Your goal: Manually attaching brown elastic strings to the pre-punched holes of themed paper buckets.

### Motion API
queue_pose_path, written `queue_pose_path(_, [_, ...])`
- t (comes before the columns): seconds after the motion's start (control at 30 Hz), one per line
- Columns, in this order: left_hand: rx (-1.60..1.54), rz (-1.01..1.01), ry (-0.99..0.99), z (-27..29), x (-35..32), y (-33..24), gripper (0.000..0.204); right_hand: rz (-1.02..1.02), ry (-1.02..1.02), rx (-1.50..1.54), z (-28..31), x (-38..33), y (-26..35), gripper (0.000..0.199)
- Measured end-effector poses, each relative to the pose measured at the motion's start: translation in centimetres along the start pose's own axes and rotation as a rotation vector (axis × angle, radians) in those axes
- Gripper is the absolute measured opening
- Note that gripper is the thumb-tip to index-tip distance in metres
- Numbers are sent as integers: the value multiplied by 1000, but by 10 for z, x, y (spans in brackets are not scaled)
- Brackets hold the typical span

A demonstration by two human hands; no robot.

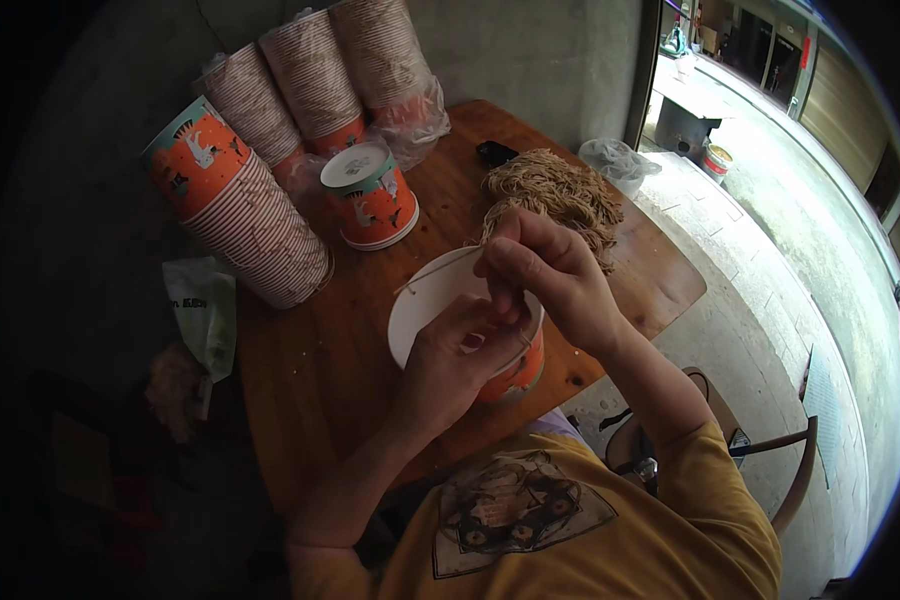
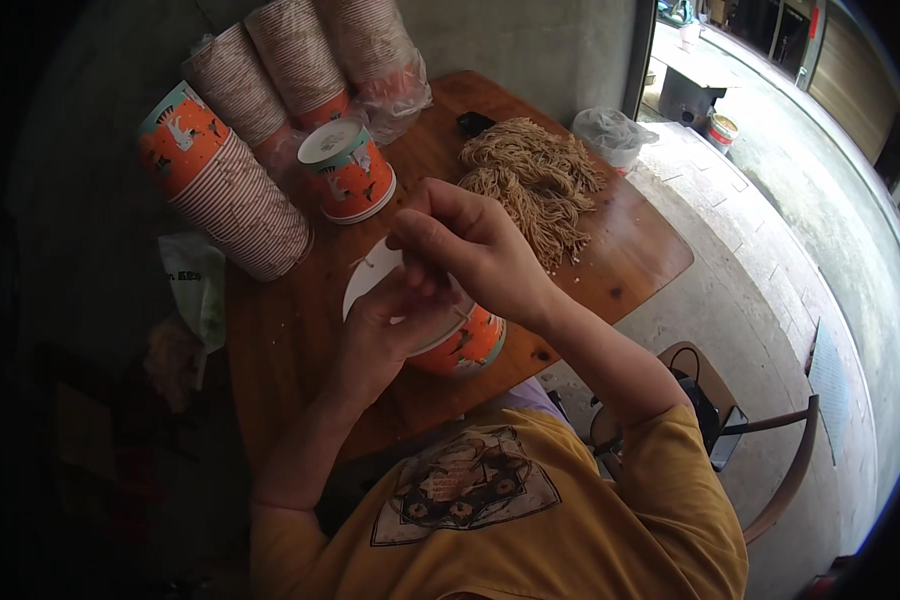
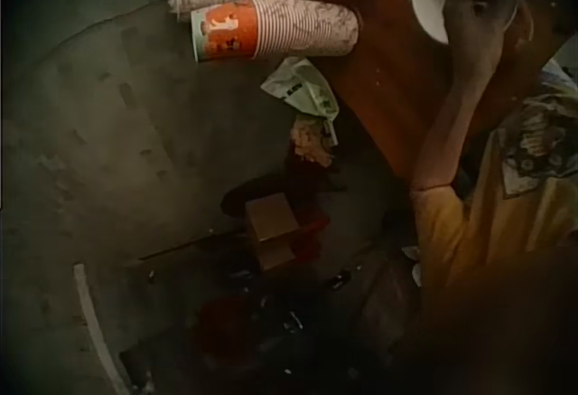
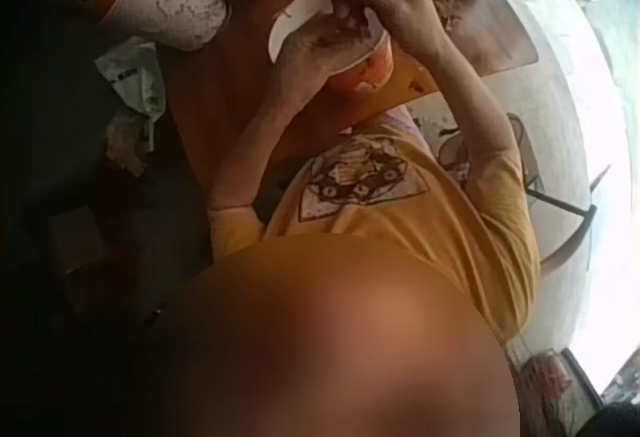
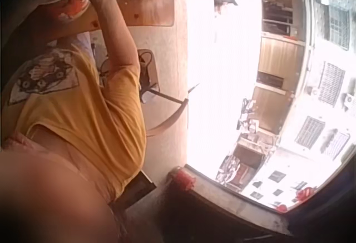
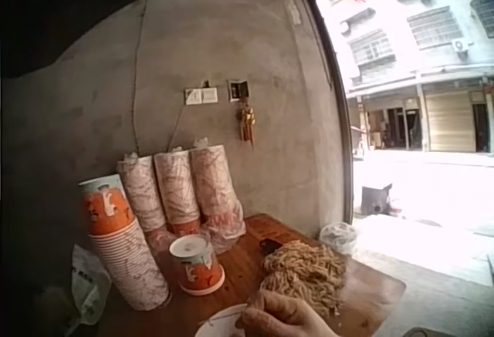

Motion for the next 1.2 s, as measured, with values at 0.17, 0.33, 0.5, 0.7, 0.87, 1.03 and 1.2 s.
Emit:
queue_pose_path(0.17, [502, 48, 101, 0, -24, 16, 19, 64, -43, 124, -11, 3, 16, 23])
queue_pose_path(0.33, [333, -104, -95, -1, -50, -6, 17, 163, -108, 207, -20, 13, 29, 22])
queue_pose_path(0.5, [563, -378, -291, 2, -48, -35, 14, 64, -98, 266, -37, 14, 17, 23])
queue_pose_path(0.7, [860, -506, -281, 6, -49, -36, 4, 98, -88, 282, -53, 17, 19, 20])
queue_pose_path(0.87, [765, -572, -151, 20, -48, -33, 12, 58, -59, 387, -37, 40, 16, 22])
queue_pose_path(1.03, [212, -265, -285, 107, -25, -53, 22, 83, 18, 288, -15, 67, 5, 47])
queue_pose_path(1.2, [277, -315, -345, 227, 66, -155, 31, 343, 204, 46, -44, 121, -11, 72])
Point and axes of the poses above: each hand's wrist, its own x-axis towards the middle knuckle, its own z-axis out of the back of the hand, y = z × x, the point moved 4 cm from there along x, towards the middle knuckle, and after that the axes turned 2 degrees about -z, right-handed, at the moved point
